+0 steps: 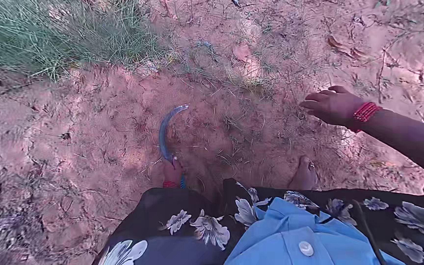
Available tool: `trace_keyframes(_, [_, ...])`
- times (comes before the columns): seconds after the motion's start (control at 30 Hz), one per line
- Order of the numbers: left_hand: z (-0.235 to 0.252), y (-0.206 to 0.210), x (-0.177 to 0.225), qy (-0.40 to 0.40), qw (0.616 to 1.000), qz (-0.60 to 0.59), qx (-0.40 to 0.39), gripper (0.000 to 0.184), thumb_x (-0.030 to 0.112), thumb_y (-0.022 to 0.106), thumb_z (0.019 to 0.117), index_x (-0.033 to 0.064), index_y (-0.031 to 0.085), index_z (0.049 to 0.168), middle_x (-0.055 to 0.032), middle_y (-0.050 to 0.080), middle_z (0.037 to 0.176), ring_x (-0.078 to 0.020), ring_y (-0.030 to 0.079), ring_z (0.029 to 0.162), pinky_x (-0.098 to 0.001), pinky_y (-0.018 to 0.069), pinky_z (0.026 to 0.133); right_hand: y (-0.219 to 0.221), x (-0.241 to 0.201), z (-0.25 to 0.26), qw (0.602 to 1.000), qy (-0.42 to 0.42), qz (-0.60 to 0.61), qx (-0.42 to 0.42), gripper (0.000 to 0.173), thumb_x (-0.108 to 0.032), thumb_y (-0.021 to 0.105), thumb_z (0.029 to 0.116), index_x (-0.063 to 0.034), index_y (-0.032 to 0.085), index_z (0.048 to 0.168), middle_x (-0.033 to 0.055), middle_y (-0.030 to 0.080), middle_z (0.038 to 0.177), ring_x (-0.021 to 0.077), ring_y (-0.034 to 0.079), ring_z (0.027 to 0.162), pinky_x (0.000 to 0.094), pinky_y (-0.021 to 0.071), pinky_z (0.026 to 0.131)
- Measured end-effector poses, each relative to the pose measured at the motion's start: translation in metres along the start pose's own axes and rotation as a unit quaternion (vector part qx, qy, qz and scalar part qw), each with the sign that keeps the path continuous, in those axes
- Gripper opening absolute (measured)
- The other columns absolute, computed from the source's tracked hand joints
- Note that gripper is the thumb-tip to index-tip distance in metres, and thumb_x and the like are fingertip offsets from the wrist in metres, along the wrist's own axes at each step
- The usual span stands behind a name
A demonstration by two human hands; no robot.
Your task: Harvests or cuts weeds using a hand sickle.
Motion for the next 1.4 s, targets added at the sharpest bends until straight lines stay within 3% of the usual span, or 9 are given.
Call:
trace_keyframes(0.07, [-0.002,0.004,0.001,-0.008,0.999,-0.037,-0.013,0.056,0.016,0.038,0.1115,-0.0128,0.015,0.154,-0.0216,0.063,0.099,-0.0234,0.068,0.077,-0.0397,0.0584,0.076,-0.009,-0.064,0.064,0.991,-0.101,0.027,0.083,0.026,-0.004,0.064,0.0986,-0.0039,0.072,0.123,0.0255,0.069,0.123,0.0499,0.065,0.115,0.0715,0.0451,0.097])
trace_keyframes(0.2, [0.0,0.002,0.001,0.0,0.999,-0.04,-0.015,0.059,0.014,0.039,0.1105,-0.0146,0.013,0.154,-0.0244,0.064,0.1,-0.0261,0.068,0.078,-0.042,0.0579,0.076,0.005,-0.171,0.155,0.98,-0.163,0.092,0.062,0.027,-0.002,0.062,0.0979,-0.0006,0.07,0.124,0.0244,0.067,0.128,0.047,0.061,0.123,0.0654,0.0467,0.098])
trace_keyframes(0.3, [-0.001,0.003,0.001,-0.006,0.999,-0.034,-0.013,0.058,0.013,0.04,0.1102,-0.0149,0.014,0.154,-0.0234,0.065,0.098,-0.0247,0.068,0.076,-0.04,0.0578,0.075,0.035,-0.212,0.199,0.986,-0.072,0.145,-0.043,0.039,-0.027,0.056,0.1074,-0.0008,0.063,0.135,0.023,0.06,0.14,0.0443,0.051,0.137,0.0661,0.0387,0.108])
trace_keyframes(0.43, [-0.001,0.003,0.0,-0.013,0.999,-0.028,-0.012,0.057,0.013,0.041,0.1097,-0.0164,0.018,0.153,-0.0225,0.066,0.096,-0.0249,0.069,0.078,-0.0407,0.0575,0.079,0.058,-0.229,0.223,0.976,0.073,0.176,-0.108,0.052,-0.037,0.069,0.0993,-0.0019,0.061,0.137,0.0229,0.055,0.147,0.0475,0.042,0.143,0.0738,0.0354,0.106])
trace_keyframes(0.6, [-0.001,0.005,-0.001,-0.013,0.999,-0.031,-0.022,0.058,0.014,0.041,0.1095,-0.016,0.017,0.153,-0.0208,0.066,0.094,-0.0236,0.068,0.075,-0.0397,0.0575,0.075,0.05,-0.24,0.231,0.975,0.066,0.149,-0.153,0.027,0.002,0.059,0.0982,0.0031,0.068,0.124,0.0268,0.063,0.135,0.0496,0.051,0.135,0.074,0.0286,0.113])
trace_keyframes(0.77, [-0.001,0.004,-0.002,-0.014,0.998,-0.041,-0.036,0.058,0.015,0.04,0.1098,-0.0159,0.017,0.153,-0.0183,0.065,0.094,-0.0211,0.066,0.076,-0.0375,0.0566,0.076,0.048,-0.25,0.233,0.965,0.073,0.096,-0.234,0.031,-0.003,0.052,0.1036,0.0023,0.062,0.132,0.0283,0.063,0.134,0.0498,0.058,0.125,0.0756,0.0316,0.106])
trace_keyframes(0.97, [0.002,0.007,-0.006,0.004,0.998,-0.055,-0.037,0.057,0.015,0.04,0.1091,-0.0158,0.019,0.152,-0.015,0.065,0.09,-0.0177,0.066,0.071,-0.0354,0.057,0.071,0.054,-0.246,0.228,0.97,0.03,0.055,-0.234,0.028,-0.014,0.046,0.1079,0.0005,0.065,0.123,0.0274,0.068,0.119,0.0482,0.066,0.113,0.0667,0.0503,0.083])
trace_keyframes(1.27, [0.001,0.008,-0.007,0.021,0.996,-0.08,-0.031,0.056,0.017,0.038,0.1092,-0.0141,0.021,0.152,-0.0126,0.064,0.088,-0.017,0.065,0.069,-0.0365,0.0575,0.069,0.076,-0.285,0.176,0.949,-0.134,0.08,-0.275,0.031,-0.017,0.049,0.1079,-0.0045,0.062,0.133,0.0255,0.07,0.115,0.0466,0.066,0.11,0.0665,0.0475,0.092])
trace_keyframes(1.4, [-0.001,0.007,-0.007,0.026,0.994,-0.102,-0.028,0.055,0.016,0.039,0.1091,-0.0155,0.022,0.151,-0.0145,0.064,0.088,-0.0165,0.064,0.067,-0.0356,0.0563,0.067,0.084,-0.276,0.15,0.962,-0.123,0.146,-0.193,0.033,-0.001,0.05,0.103,-0.0002,0.064,0.133,0.0234,0.055,0.144,0.0469,0.047,0.137,0.0694,0.0372,0.104])
Point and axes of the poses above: each hand's wrist, its own z-axis towards the middle knuckle, its own y-axis out of the palm, x = y × z, the point moved 6 cm from there along z, towards the middle knuckle
